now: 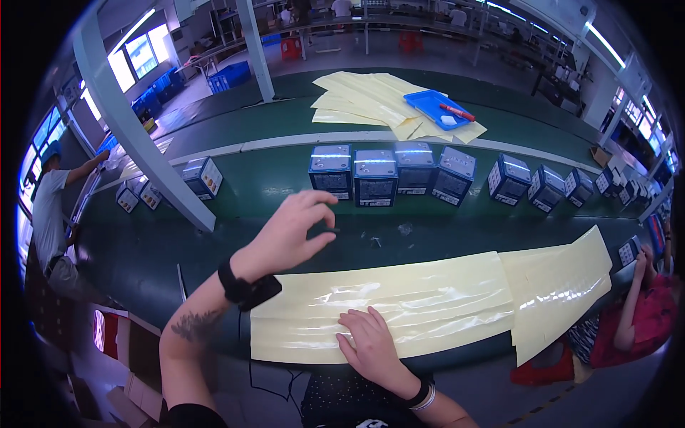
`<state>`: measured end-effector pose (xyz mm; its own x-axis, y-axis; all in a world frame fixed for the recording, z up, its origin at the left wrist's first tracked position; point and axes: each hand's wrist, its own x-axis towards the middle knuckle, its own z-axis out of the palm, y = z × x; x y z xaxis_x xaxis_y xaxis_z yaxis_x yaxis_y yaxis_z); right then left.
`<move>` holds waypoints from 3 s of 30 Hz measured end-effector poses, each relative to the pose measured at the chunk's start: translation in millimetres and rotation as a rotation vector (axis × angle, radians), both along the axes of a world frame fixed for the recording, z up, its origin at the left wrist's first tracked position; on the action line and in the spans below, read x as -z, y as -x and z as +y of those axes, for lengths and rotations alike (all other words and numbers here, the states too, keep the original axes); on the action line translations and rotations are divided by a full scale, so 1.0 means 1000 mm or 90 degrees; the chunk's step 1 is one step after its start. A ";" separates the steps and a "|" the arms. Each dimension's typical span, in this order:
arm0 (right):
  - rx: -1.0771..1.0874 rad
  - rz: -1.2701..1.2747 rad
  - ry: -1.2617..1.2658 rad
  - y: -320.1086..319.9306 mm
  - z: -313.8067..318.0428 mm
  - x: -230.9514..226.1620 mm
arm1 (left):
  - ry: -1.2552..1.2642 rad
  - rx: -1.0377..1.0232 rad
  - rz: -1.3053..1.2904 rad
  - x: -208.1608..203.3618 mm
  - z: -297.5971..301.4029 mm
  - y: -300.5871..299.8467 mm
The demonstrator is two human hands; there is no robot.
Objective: The worker is applying yellow arrow-shaped stickers to small blue product boxes on an assembly line.
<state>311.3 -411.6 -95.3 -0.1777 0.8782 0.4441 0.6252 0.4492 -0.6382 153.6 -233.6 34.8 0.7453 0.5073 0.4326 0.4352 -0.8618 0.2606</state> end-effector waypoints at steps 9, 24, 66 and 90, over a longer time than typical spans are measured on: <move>0.006 -0.001 -0.016 -0.013 -0.004 0.001 | 0.125 -0.101 -0.054 0.034 0.114 -0.015; 0.008 -0.001 -0.002 -0.028 -0.010 -0.007 | -0.060 -0.218 -0.094 0.049 0.118 -0.024; 0.008 -0.162 0.009 -0.057 -0.013 -0.017 | 0.104 -0.146 -0.037 0.109 -0.144 -0.008; -0.005 -0.129 0.009 -0.082 -0.019 -0.009 | 0.240 -0.180 -0.024 0.055 -0.141 -0.026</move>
